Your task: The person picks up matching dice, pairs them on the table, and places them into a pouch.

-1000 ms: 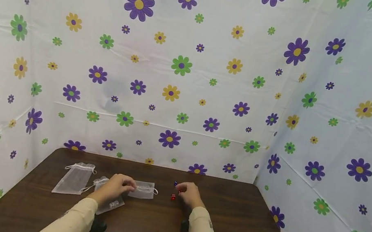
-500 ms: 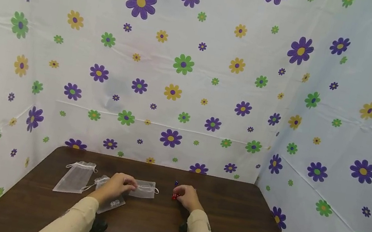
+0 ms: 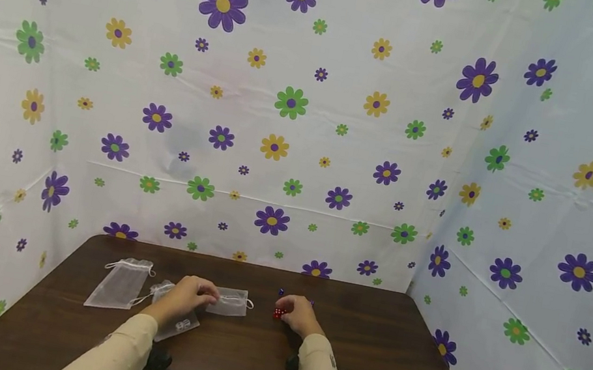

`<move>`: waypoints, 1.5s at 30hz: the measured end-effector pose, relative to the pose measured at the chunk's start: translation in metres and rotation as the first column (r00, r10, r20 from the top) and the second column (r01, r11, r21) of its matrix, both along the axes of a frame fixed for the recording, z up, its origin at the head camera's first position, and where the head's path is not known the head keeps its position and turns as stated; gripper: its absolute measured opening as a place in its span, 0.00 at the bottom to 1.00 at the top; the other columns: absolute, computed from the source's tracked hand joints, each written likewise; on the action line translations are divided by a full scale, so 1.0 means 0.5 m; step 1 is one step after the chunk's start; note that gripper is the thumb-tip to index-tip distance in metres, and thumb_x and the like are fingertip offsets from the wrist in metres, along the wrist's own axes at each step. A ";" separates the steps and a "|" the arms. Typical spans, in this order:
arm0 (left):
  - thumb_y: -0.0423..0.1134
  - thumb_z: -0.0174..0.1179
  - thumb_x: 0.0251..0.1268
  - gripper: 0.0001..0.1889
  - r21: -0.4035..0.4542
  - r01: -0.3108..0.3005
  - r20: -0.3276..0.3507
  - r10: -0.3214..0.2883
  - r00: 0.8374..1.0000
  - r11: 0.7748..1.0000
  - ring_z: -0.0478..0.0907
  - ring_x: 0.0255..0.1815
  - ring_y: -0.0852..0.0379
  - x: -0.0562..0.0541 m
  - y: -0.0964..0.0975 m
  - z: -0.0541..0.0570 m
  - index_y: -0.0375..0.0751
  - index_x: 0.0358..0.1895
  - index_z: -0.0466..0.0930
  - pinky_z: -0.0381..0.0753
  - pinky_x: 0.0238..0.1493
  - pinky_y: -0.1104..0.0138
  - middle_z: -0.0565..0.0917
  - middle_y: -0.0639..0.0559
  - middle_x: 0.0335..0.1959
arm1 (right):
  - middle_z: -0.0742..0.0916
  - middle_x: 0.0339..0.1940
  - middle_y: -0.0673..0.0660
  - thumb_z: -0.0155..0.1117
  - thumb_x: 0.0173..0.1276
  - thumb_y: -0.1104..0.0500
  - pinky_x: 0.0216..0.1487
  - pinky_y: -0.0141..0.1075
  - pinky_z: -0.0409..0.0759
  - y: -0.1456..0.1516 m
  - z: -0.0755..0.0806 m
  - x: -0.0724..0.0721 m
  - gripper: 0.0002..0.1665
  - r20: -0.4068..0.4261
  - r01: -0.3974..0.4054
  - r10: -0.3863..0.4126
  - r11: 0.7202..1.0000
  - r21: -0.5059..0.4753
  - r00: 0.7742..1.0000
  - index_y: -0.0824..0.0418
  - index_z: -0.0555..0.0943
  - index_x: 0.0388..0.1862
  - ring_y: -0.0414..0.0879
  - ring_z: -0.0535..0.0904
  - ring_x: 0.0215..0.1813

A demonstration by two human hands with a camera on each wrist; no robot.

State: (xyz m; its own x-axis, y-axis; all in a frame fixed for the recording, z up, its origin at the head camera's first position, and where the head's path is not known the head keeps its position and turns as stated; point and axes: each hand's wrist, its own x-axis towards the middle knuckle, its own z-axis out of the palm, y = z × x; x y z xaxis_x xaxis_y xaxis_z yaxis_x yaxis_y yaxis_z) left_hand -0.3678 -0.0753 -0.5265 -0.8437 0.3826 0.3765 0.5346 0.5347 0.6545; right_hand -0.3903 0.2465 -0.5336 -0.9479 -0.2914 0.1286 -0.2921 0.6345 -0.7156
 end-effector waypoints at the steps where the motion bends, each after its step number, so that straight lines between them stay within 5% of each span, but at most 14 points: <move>1: 0.30 0.67 0.65 0.03 -0.002 -0.002 -0.005 0.002 1.000 1.000 0.79 0.29 0.61 0.001 0.000 0.001 0.42 0.35 0.88 0.79 0.32 0.67 0.88 0.55 0.33 | 0.88 0.45 0.60 0.66 0.60 0.81 0.57 0.54 0.79 -0.001 0.000 0.000 0.18 0.003 -0.001 0.001 1.000 0.005 1.000 0.66 0.86 0.45 0.56 0.82 0.50; 10: 0.30 0.67 0.64 0.02 -0.010 0.003 -0.031 -0.003 1.000 1.000 0.78 0.29 0.62 0.007 -0.001 0.006 0.41 0.35 0.88 0.79 0.32 0.66 0.88 0.54 0.33 | 0.87 0.47 0.60 0.68 0.59 0.80 0.59 0.56 0.77 -0.008 -0.003 -0.007 0.19 -0.002 -0.041 0.041 0.999 0.031 0.999 0.66 0.85 0.47 0.59 0.81 0.54; 25: 0.31 0.68 0.64 0.02 0.011 -0.004 0.026 0.004 1.000 1.000 0.78 0.28 0.61 0.001 -0.004 0.000 0.41 0.36 0.88 0.79 0.32 0.67 0.87 0.55 0.32 | 0.88 0.46 0.63 0.64 0.61 0.82 0.54 0.50 0.81 -0.028 -0.001 0.001 0.18 -0.002 -0.063 0.063 0.997 -0.044 0.998 0.70 0.84 0.48 0.57 0.83 0.50; 45: 0.30 0.69 0.62 0.03 -0.016 -0.005 -0.014 0.004 1.000 1.000 0.75 0.28 0.65 0.004 -0.008 -0.005 0.42 0.35 0.88 0.78 0.32 0.68 0.86 0.56 0.30 | 0.87 0.38 0.58 0.63 0.60 0.82 0.44 0.41 0.81 -0.028 -0.012 -0.003 0.16 -0.020 -0.051 0.050 0.996 -0.072 0.999 0.69 0.85 0.42 0.50 0.81 0.41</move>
